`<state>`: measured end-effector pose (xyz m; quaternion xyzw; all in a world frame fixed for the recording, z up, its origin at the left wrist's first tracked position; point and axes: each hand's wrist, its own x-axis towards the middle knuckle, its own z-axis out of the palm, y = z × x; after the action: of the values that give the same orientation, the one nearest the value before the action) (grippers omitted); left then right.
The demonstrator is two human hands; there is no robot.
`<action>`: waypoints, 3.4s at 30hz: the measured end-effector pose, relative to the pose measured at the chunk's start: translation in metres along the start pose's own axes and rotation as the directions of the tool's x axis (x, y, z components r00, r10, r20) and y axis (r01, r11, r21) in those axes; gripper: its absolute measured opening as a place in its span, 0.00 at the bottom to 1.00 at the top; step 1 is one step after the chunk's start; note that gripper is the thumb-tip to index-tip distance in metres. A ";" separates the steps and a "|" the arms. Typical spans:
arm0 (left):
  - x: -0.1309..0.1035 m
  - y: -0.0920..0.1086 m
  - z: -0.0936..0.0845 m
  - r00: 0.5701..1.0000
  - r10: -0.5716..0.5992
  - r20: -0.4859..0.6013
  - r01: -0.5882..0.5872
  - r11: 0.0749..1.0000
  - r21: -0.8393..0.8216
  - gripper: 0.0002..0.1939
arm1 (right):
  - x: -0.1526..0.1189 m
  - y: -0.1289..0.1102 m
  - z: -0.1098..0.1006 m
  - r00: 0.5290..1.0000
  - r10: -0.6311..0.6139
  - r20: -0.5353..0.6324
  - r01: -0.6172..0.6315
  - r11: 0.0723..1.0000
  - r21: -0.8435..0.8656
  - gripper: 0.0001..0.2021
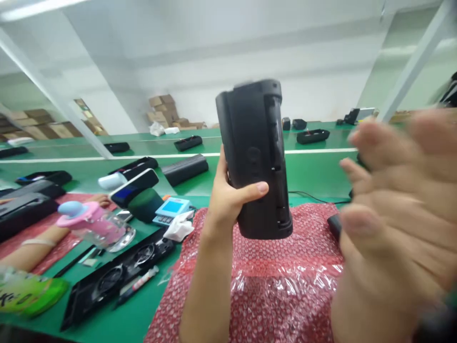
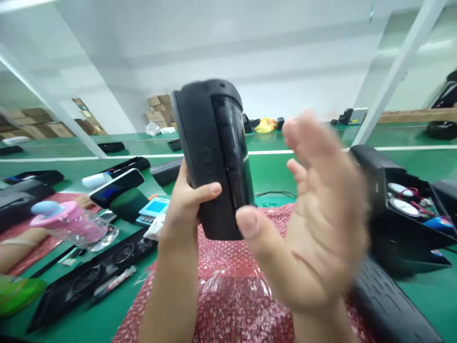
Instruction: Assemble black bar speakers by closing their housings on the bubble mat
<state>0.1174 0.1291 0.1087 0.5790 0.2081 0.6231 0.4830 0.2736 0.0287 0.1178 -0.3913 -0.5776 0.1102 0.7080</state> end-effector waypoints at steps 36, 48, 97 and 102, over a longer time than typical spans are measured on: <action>-0.026 0.027 0.028 0.951 -0.272 0.148 0.263 0.962 0.078 0.57 | 0.034 0.036 0.034 0.920 0.316 0.232 -0.388 0.822 0.417 0.42; -0.024 0.019 0.027 0.961 -0.250 0.122 0.236 0.965 0.116 0.58 | 0.033 0.035 0.037 0.916 0.352 0.192 -0.400 0.837 0.372 0.42; -0.026 0.016 0.028 0.960 -0.261 0.100 0.253 0.964 0.082 0.48 | 0.030 0.026 0.035 0.910 0.389 0.145 -0.414 0.817 0.401 0.45; -0.021 0.008 0.026 0.968 -0.216 0.128 0.221 0.975 -0.028 0.40 | 0.030 0.027 0.036 0.911 0.384 0.154 -0.413 0.821 0.395 0.44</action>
<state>0.1353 0.0996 0.1105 0.5800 0.2271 0.5330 0.5727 0.2583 0.0801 0.1226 -0.3380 -0.4693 0.3900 0.7165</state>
